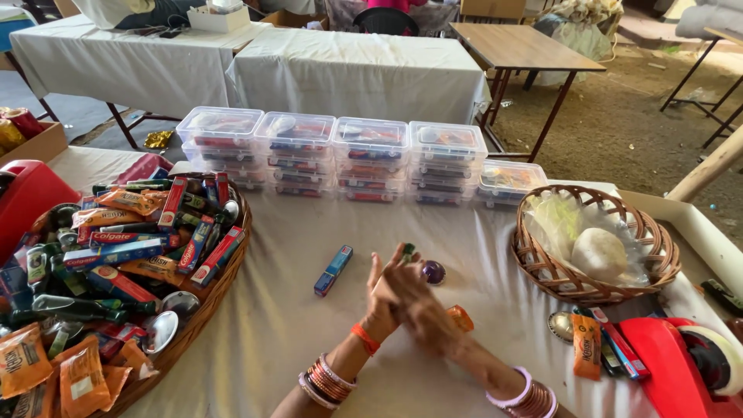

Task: The person wipes the surfaces of several small packaged items with a cloth, including a toothpaste box, a small bottle, and a small orange packet. The person handles each item one at a time, wiping all sides before placing it on the table.

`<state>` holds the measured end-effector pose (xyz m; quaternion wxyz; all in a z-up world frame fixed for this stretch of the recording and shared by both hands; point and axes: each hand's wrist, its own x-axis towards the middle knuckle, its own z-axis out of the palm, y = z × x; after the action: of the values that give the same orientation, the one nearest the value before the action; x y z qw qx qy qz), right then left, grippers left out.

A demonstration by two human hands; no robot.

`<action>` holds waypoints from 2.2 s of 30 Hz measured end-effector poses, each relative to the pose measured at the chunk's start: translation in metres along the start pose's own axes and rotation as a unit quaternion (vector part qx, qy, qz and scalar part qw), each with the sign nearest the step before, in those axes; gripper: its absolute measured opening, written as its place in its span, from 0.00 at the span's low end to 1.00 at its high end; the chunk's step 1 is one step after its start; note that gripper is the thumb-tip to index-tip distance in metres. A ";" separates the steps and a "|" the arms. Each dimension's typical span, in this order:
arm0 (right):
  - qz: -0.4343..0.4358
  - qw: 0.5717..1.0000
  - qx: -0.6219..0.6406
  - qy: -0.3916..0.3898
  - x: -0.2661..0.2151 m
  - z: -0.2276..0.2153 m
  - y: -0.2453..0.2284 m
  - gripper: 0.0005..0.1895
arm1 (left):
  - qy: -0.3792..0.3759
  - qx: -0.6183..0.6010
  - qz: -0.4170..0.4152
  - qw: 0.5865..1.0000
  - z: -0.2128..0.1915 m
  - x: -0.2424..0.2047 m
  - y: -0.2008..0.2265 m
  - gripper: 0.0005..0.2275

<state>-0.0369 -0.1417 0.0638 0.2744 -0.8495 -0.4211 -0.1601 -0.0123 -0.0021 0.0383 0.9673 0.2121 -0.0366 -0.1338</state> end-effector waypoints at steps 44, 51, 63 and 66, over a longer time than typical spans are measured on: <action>-0.018 0.999 -0.022 0.046 0.004 -0.007 -0.011 0.31 | -0.064 0.030 0.005 0.997 0.019 -0.016 0.000 0.40; -0.015 0.998 0.001 0.059 0.002 -0.005 -0.011 0.31 | -0.044 0.023 -0.019 0.999 0.010 -0.011 -0.009 0.41; -0.005 0.997 0.014 0.070 0.006 -0.012 0.010 0.28 | -0.052 0.044 -0.012 0.998 0.020 -0.014 -0.012 0.39; 0.083 0.985 0.072 0.130 0.004 -0.015 0.030 0.28 | -0.274 -0.132 -0.089 0.949 -0.058 0.033 -0.044 0.38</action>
<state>-0.0104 -0.1629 0.0677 0.3999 -0.8315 -0.3202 -0.2150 0.0159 -0.0265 -0.0324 0.9236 0.0406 -0.2631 -0.2759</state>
